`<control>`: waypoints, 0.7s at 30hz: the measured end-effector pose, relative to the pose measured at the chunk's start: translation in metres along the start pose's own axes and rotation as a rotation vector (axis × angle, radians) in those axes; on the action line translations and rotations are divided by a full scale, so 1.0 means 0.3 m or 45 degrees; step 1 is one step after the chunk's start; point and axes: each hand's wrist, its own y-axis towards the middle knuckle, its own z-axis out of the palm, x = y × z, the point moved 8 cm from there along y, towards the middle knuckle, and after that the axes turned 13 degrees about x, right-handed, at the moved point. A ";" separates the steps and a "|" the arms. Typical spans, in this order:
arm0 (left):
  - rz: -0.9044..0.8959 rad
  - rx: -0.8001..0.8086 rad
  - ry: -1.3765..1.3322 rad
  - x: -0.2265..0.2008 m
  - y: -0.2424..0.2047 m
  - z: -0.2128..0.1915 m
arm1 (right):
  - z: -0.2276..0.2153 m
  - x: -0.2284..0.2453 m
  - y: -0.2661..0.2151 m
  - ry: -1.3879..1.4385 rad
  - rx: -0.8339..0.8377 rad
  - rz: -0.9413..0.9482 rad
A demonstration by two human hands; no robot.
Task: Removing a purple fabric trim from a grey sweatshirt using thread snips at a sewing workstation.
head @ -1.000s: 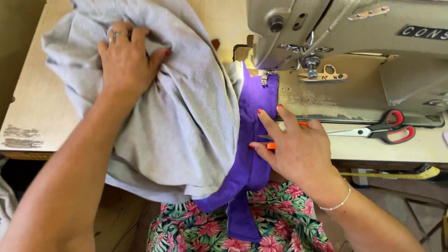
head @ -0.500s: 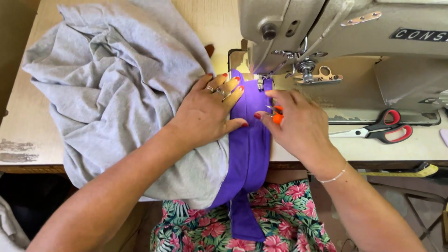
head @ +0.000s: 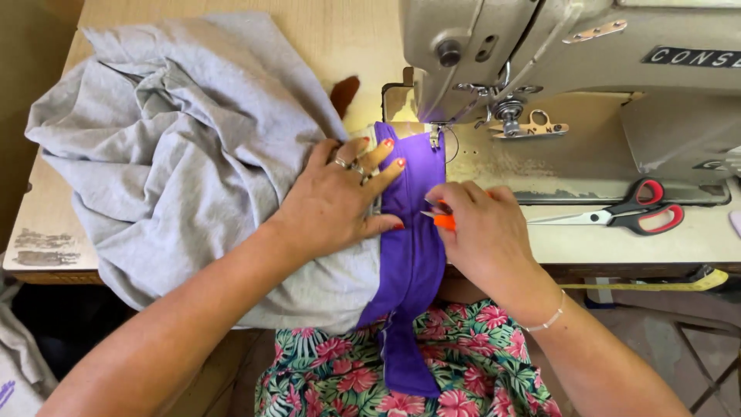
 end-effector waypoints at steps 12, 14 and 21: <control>0.038 -0.155 -0.055 -0.031 -0.002 -0.021 | -0.023 -0.025 0.084 -0.116 -0.142 0.124; -0.027 -0.228 -0.061 -0.009 -0.007 -0.014 | 0.014 -0.018 0.090 -0.121 -0.028 0.151; -0.001 -0.274 -0.083 -0.020 -0.015 -0.018 | 0.004 -0.048 0.087 0.087 0.042 0.176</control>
